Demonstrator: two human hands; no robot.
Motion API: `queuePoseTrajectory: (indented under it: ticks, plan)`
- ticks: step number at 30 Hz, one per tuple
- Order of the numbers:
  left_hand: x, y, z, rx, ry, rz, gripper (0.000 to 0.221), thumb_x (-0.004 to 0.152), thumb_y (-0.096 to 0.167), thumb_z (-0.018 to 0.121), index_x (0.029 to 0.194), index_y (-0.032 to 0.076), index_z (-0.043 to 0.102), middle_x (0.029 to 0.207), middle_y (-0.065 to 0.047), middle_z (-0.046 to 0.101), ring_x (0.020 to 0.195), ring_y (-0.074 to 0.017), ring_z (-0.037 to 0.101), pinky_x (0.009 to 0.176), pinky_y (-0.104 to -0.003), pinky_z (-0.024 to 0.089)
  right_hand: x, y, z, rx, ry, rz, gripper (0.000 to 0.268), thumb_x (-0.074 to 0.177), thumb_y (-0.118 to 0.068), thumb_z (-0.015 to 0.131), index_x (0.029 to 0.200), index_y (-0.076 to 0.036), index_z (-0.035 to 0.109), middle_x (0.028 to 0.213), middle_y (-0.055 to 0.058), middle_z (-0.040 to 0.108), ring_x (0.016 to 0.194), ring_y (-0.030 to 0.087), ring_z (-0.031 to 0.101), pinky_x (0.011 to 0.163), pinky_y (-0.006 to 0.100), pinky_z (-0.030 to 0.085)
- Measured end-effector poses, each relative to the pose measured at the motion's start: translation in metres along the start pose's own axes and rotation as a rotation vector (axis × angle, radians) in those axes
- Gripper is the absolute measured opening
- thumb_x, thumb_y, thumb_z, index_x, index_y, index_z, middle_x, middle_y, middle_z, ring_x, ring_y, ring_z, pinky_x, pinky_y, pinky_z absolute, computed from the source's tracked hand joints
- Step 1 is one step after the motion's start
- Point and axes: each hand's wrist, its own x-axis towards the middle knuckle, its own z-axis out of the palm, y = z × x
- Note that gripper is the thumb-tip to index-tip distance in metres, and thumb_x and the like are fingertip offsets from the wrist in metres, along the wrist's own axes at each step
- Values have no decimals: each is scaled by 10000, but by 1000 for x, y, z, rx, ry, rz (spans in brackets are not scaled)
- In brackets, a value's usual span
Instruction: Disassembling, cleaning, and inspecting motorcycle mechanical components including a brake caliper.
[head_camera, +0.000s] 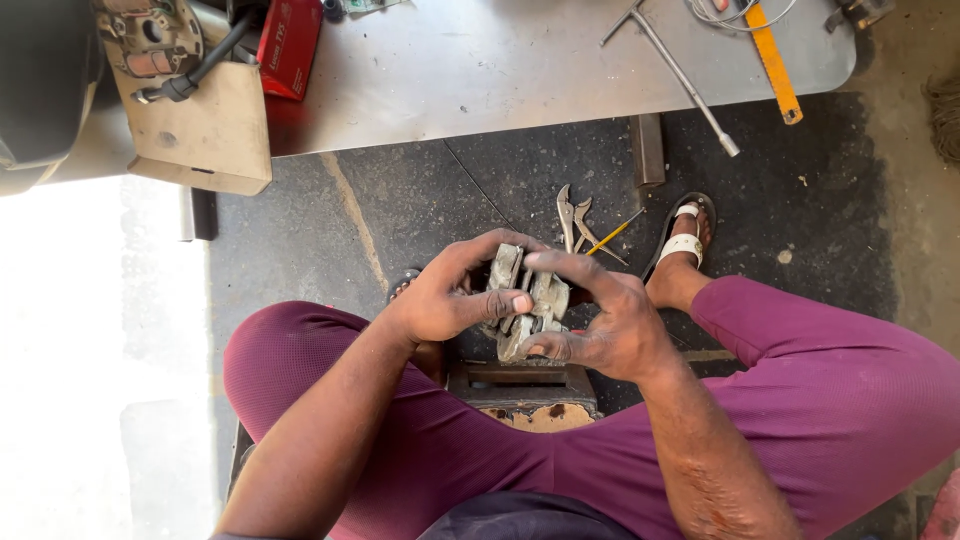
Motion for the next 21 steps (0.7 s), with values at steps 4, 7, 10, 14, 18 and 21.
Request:
queuePoseTrajectory:
  ticks: [4,7,10,14,18,21]
  plan:
    - [2,-3,2,178,38,27,513,949,328,738,1353,47,593,1134,-107,753,1056,-180,717,940,-339,576,-5,11,3,40,-28,-17,691,850,-558,797,1377,-146,624,1109,85,784,1045,188,797,900,325,653]
    - [3,-10,7,275,131,66,474,968,359,708,1313,53,599,1065,-104,756,977,-185,752,873,-334,596,-3,11,6,-8,-7,39,745,812,-610,752,1356,-128,588,1049,80,779,1000,158,800,864,303,676]
    - [0,-12,9,326,218,79,437,962,341,707,1277,54,609,1025,-109,762,929,-196,761,828,-333,601,8,-2,6,213,21,85,871,843,-619,761,1380,-49,381,1078,139,738,965,162,742,798,305,625]
    - [-1,-18,5,307,396,76,409,982,334,681,1265,53,590,1043,-115,760,950,-198,757,852,-336,604,19,11,5,-141,103,123,802,816,-601,729,1326,-40,466,916,129,762,840,163,755,710,282,617]
    - [-1,-36,-15,-130,676,-68,418,998,400,566,1277,89,561,1161,-119,694,1063,-210,710,948,-366,596,47,34,-8,-201,394,100,495,1041,-468,674,1243,-24,589,912,115,767,846,180,767,720,280,608]
    - [-9,-34,-27,-528,719,19,435,1024,440,564,1271,83,539,1160,-158,637,1074,-280,668,1017,-436,574,65,53,-22,38,504,141,354,1104,-329,688,1201,-3,589,945,95,721,860,167,748,738,281,634]
